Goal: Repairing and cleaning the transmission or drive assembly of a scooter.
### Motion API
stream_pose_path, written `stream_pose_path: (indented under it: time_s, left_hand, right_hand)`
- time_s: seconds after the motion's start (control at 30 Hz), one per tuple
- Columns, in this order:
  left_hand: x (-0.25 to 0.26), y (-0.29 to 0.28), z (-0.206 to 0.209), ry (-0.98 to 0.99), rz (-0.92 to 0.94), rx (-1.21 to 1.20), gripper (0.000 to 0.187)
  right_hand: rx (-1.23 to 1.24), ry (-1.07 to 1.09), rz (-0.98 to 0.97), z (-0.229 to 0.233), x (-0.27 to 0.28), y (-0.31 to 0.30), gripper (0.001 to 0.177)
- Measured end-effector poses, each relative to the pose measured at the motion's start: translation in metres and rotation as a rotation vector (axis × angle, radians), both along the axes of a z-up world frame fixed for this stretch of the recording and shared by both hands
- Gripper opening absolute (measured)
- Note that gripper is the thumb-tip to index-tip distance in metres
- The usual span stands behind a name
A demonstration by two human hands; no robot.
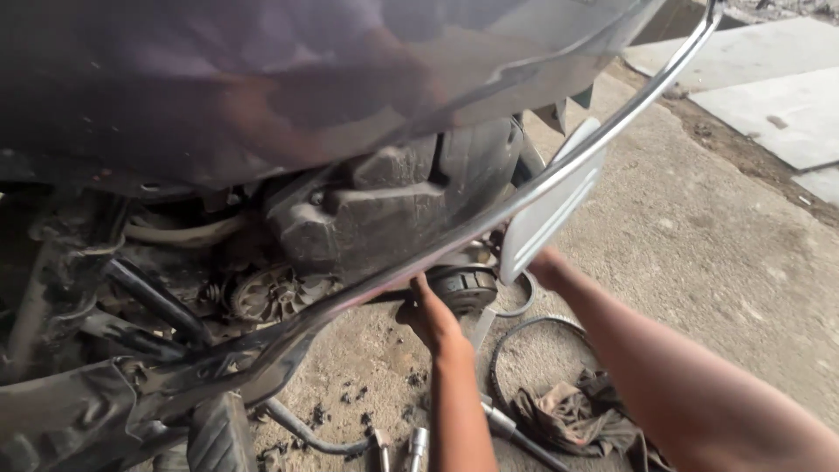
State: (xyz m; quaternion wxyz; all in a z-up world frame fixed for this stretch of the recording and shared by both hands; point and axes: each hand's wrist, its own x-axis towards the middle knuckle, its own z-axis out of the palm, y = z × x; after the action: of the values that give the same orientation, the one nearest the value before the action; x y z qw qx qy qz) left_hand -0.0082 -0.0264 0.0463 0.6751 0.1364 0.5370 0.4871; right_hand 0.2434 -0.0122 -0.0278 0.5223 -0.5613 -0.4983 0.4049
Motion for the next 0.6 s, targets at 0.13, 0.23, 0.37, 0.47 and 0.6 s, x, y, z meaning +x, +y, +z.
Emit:
stream_pose_path:
  time_s: [0.13,0.23,0.37,0.47,0.6]
  left_hand:
    - [-0.014,-0.012,-0.011,-0.165,-0.124,0.132,0.100]
    - [-0.011,-0.015,-0.019,-0.145,-0.105,0.200,0.107]
    - [-0.009,-0.015,-0.017,-0.079,-0.146,0.184,0.109]
    - [-0.010,-0.017,-0.022,-0.037,-0.172,0.184,0.110]
    - [0.003,-0.013,-0.069,-0.006,-0.197,0.415,0.096]
  right_hand:
    - [-0.024,0.000,-0.046,0.025,0.004,-0.024,0.032]
    - [-0.170,0.072,-0.095,0.023,-0.003,-0.022,0.037]
    - [-0.025,-0.059,0.109,0.017,-0.009,-0.015,0.044]
    - [-0.110,0.009,0.000,0.048,-0.046,-0.014,0.045]
    - [-0.080,0.086,-0.185,0.069,-0.063,-0.023,0.036]
